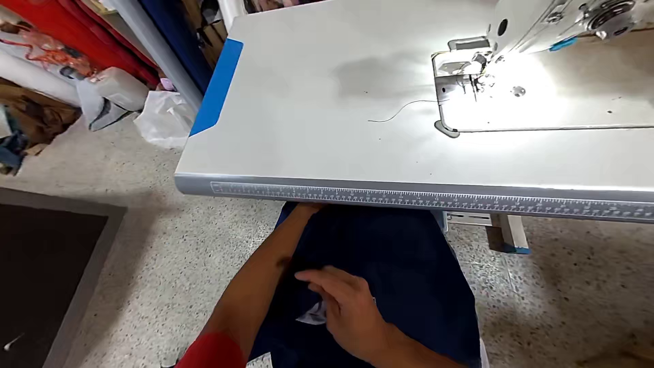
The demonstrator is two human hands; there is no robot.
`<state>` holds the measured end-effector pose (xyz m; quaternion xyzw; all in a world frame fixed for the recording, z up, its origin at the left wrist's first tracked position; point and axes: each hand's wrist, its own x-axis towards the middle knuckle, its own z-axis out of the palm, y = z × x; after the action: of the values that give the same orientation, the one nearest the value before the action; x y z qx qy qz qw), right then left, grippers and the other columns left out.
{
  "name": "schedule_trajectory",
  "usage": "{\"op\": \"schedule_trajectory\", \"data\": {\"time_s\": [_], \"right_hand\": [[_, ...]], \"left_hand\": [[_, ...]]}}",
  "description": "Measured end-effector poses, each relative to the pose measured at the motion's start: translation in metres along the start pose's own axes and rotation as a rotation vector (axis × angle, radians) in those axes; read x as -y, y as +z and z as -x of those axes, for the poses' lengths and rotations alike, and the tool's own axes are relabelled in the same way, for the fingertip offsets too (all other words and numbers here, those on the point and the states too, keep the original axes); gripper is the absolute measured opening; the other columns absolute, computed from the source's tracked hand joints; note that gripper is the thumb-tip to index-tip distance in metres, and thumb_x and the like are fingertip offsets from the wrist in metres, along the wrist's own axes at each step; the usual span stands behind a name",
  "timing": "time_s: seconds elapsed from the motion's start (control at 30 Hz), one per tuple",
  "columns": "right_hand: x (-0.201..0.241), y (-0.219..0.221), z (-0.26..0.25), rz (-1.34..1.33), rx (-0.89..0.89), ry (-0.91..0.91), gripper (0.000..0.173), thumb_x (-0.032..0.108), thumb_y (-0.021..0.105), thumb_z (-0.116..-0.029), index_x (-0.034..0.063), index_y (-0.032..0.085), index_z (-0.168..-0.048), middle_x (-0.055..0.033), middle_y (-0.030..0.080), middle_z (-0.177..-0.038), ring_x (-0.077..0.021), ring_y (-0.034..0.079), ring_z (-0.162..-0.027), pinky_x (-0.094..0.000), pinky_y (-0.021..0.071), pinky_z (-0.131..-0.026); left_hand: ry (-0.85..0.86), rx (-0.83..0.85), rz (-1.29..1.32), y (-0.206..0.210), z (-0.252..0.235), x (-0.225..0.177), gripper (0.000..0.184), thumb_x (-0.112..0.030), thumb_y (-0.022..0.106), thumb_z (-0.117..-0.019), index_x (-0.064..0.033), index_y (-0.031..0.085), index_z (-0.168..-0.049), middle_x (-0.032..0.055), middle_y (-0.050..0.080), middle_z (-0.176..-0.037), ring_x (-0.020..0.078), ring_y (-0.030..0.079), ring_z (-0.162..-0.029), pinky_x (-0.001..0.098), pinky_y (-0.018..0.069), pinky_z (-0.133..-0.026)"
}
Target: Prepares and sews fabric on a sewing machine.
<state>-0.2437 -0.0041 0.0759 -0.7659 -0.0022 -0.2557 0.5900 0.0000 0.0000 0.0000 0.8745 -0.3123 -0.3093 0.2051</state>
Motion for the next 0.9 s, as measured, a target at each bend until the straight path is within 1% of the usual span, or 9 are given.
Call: {"op": "schedule_trajectory", "data": {"time_s": [0.1,0.2,0.27,0.37,0.5,0.63,0.73,0.83,0.9], "right_hand": [[0.023,0.010,-0.018,-0.123,0.247,0.245,0.024,0.019,0.051,-0.1080,0.0062,0.067,-0.118,-0.0069,0.069,-0.107,-0.0115,0.067,-0.094,-0.0265,0.0570,-0.086],[0.045,0.000,-0.024,-0.367,0.595,0.393,0.047,0.009,0.058,-0.0933,0.0078,0.050,-0.139,-0.0101,0.060,-0.132,-0.0181,0.061,-0.118,-0.0388,0.0544,-0.098],[0.055,-0.002,-0.016,-0.355,0.647,0.352,0.056,-0.001,0.060,-0.0856,0.0092,0.047,-0.140,-0.0092,0.061,-0.126,-0.0177,0.064,-0.110,-0.0381,0.0581,-0.090],[0.059,0.003,-0.001,-0.215,0.512,0.155,0.032,0.001,0.063,-0.0930,0.0075,0.062,-0.125,-0.0067,0.068,-0.117,-0.0126,0.067,-0.103,-0.0313,0.0602,-0.088],[0.053,0.010,0.008,-0.074,0.238,-0.025,0.011,0.011,0.070,-0.0949,0.0091,0.073,-0.105,-0.0006,0.073,-0.099,-0.0050,0.070,-0.089,-0.0219,0.0611,-0.077],[0.047,0.014,-0.006,-0.001,0.040,0.019,0.017,0.025,0.069,-0.0993,0.0103,0.076,-0.103,0.0046,0.074,-0.087,0.0000,0.067,-0.071,-0.0187,0.0576,-0.062],[0.052,0.029,-0.018,0.145,-0.071,-0.003,0.016,0.026,0.069,-0.0985,0.0118,0.077,-0.099,0.0050,0.074,-0.086,0.0003,0.066,-0.071,-0.0177,0.0571,-0.063],[0.082,0.049,-0.005,0.155,0.228,-0.168,0.013,0.006,0.063,-0.0961,0.0074,0.075,-0.100,-0.0050,0.075,-0.104,-0.0139,0.072,-0.100,-0.0305,0.0618,-0.088],[0.097,0.057,0.009,0.013,0.457,-0.198,0.018,-0.006,0.060,-0.0927,0.0050,0.072,-0.100,-0.0084,0.073,-0.103,-0.0185,0.070,-0.101,-0.0319,0.0595,-0.091]], "left_hand": [[0.217,-0.100,0.535,-0.029,0.063,-0.002,0.048,-0.014,0.085,-0.0825,-0.0061,0.068,-0.126,0.0038,0.073,-0.121,0.0139,0.068,-0.116,0.0404,0.0564,-0.104],[0.272,-0.004,0.513,-0.053,0.144,0.011,0.022,-0.026,0.080,-0.0880,-0.0052,0.076,-0.093,0.0040,0.075,-0.085,0.0133,0.072,-0.079,0.0390,0.0621,-0.075],[0.409,0.039,0.447,-0.059,0.190,0.025,0.026,-0.031,0.076,-0.0928,-0.0074,0.076,-0.083,0.0005,0.074,-0.083,0.0081,0.070,-0.080,0.0325,0.0604,-0.075],[0.560,0.041,0.431,-0.063,0.236,0.033,0.017,-0.020,0.070,-0.0964,-0.0055,0.076,-0.092,0.0027,0.074,-0.101,0.0085,0.069,-0.098,0.0320,0.0592,-0.090],[0.481,-0.057,0.551,-0.051,0.264,0.032,0.018,-0.013,0.062,-0.1022,-0.0030,0.070,-0.115,0.0035,0.074,-0.095,0.0091,0.071,-0.087,0.0304,0.0607,-0.081],[0.410,-0.600,0.506,-0.065,0.271,0.030,0.011,-0.017,0.069,-0.0981,-0.0105,0.078,-0.101,-0.0036,0.076,-0.088,0.0044,0.071,-0.077,0.0256,0.0616,-0.072],[0.282,-1.050,0.545,-0.088,0.258,0.032,0.012,-0.011,0.057,-0.1036,-0.0053,0.067,-0.105,-0.0005,0.069,-0.086,0.0072,0.066,-0.075,0.0268,0.0579,-0.069],[0.287,-1.032,0.475,-0.087,0.253,0.021,0.014,-0.008,0.052,-0.1044,-0.0033,0.063,-0.111,0.0037,0.067,-0.091,0.0111,0.065,-0.077,0.0314,0.0582,-0.069],[0.308,-0.849,0.480,-0.069,0.256,0.017,0.016,-0.007,0.052,-0.1046,-0.0079,0.064,-0.115,0.0030,0.069,-0.099,0.0123,0.067,-0.082,0.0329,0.0604,-0.072]]}}
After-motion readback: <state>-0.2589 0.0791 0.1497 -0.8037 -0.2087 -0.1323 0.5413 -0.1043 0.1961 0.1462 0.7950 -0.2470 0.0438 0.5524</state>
